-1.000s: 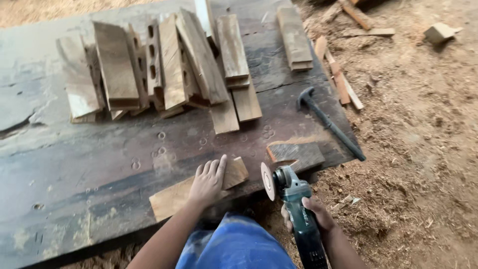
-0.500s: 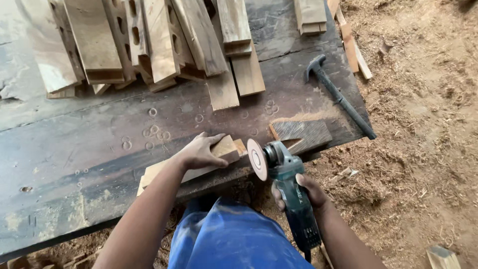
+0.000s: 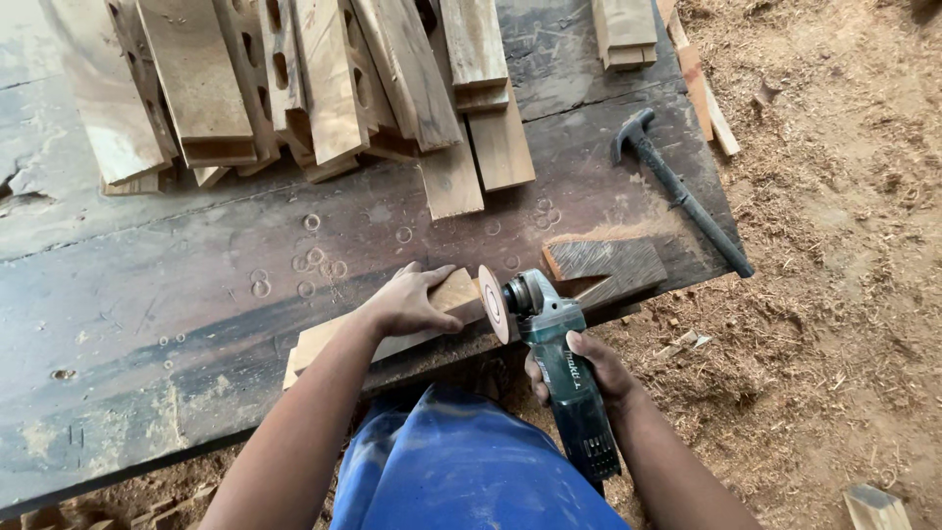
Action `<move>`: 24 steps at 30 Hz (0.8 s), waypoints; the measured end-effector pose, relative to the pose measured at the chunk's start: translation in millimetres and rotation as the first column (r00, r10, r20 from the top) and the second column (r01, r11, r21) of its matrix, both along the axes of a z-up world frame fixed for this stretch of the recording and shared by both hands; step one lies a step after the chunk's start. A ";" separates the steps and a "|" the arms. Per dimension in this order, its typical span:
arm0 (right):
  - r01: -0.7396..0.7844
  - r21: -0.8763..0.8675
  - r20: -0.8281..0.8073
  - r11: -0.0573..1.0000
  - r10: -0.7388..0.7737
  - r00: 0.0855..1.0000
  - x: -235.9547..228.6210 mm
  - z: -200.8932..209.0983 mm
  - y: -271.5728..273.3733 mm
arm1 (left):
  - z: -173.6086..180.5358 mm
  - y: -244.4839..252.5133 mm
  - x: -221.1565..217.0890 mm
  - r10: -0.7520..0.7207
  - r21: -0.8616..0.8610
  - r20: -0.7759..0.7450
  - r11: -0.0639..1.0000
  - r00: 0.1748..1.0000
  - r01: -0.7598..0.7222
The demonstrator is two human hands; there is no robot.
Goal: The person uses an angle grinder with a sanding disc to smooth the surfaces and edges of small rectangular wooden pieces on a workbench. They handle the pieces one at a time, flipping them to sand multiple sides, and place finished pieces back on the bench.
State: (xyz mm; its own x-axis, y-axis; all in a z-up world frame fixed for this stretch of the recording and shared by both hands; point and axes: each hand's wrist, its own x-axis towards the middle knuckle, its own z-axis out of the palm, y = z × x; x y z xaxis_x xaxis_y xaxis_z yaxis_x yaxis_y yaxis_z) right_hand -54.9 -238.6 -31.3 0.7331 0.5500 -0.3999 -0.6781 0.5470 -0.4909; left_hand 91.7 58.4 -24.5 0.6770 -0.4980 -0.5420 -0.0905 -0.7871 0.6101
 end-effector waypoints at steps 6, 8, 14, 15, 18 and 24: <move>0.000 -0.006 0.007 1.000 0.000 1.000 0.2 -0.7 3.9 | 3.2 -1.3 -0.6 0.012 0.036 -0.042 0.999 0.999 -0.011; 0.008 -0.021 0.005 1.000 -0.008 1.000 1.7 -0.9 4.1 | 5.5 -1.3 -0.4 0.002 0.013 -0.024 1.000 1.000 -0.002; -0.034 0.011 -0.007 0.999 0.034 0.999 2.3 1.0 0.2 | 16.8 -8.8 -18.3 0.005 0.103 0.083 0.995 0.997 -0.013; -0.019 0.011 -0.026 1.000 0.019 0.999 1.7 1.4 -1.1 | 18.0 -10.7 -25.3 0.013 0.099 0.148 0.995 0.989 -0.028; 0.014 0.005 -0.076 1.000 -0.013 0.997 -6.5 0.9 -7.5 | 15.2 -18.2 -52.1 0.023 0.090 0.322 0.994 0.946 -0.055; -0.017 -0.002 -0.116 1.000 0.016 0.993 -16.1 -13.9 -12.8 | 3.2 -22.7 -73.3 -0.010 0.095 0.533 0.994 0.846 -0.049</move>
State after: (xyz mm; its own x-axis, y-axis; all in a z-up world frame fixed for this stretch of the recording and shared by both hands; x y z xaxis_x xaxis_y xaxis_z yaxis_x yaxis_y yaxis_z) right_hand -71.1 -251.4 -45.2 0.6725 0.5604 -0.4834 -0.7395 0.5338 -0.4100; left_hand 18.4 35.7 -21.3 0.8846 -0.4440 -0.1424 -0.3622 -0.8467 0.3897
